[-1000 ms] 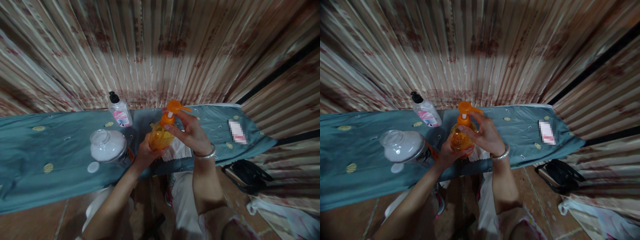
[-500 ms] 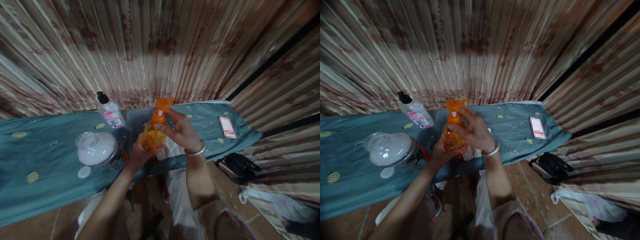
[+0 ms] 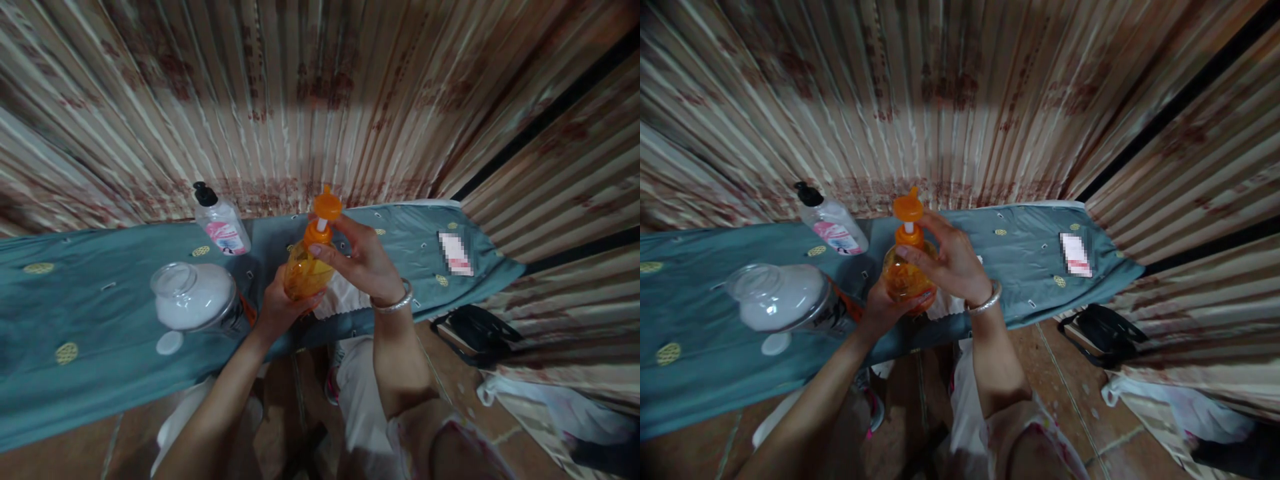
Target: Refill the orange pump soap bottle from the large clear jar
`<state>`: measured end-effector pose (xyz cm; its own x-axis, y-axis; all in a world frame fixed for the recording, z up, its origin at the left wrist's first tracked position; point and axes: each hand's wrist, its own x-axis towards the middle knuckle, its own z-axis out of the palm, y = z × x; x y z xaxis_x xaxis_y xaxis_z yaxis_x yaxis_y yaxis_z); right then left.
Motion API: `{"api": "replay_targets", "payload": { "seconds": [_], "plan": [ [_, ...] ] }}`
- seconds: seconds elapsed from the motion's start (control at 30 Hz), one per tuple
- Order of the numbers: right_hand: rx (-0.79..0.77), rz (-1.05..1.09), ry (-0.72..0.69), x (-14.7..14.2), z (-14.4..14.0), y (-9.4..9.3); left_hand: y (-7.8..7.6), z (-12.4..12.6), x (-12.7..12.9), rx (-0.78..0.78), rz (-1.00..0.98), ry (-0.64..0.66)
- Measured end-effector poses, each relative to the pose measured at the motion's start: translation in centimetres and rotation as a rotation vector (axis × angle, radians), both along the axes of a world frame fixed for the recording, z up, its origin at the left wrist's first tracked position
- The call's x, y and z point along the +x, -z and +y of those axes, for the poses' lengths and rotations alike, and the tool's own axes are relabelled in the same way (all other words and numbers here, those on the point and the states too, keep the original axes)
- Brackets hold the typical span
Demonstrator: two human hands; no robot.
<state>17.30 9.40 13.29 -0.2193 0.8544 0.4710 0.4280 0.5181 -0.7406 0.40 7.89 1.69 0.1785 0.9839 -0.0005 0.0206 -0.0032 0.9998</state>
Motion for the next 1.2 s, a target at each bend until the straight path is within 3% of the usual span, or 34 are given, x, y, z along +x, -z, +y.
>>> {"api": "replay_targets", "payload": {
  "seconds": [0.1, 0.33, 0.6, 0.8, 0.97, 1.2],
  "plan": [
    [0.018, 0.015, -0.021, 0.3, 0.0, 0.2, 0.1, 0.0, 0.1, 0.005, -0.016, 0.003],
    [0.075, -0.018, 0.189, -0.1, 0.2, 0.6, 0.4, 0.0, 0.1, 0.007, -0.011, 0.003],
    [0.129, 0.033, 0.081, 0.0, -0.8, -0.5, 0.2, -0.1, 0.2, 0.023, 0.017, 0.011],
    [0.169, 0.205, 0.134, 0.1, -1.9, -1.2, 0.8, 0.0, 0.1, 0.039, 0.053, 0.008],
    [0.328, 0.406, 0.206, 0.3, -2.7, -3.1, 1.2, 0.1, 0.2, 0.056, 0.071, 0.021],
    [0.56, 0.434, 0.31, 1.9, -3.2, -7.4, 1.2, 0.2, 0.2, 0.063, 0.074, 0.018]
  ]
}}
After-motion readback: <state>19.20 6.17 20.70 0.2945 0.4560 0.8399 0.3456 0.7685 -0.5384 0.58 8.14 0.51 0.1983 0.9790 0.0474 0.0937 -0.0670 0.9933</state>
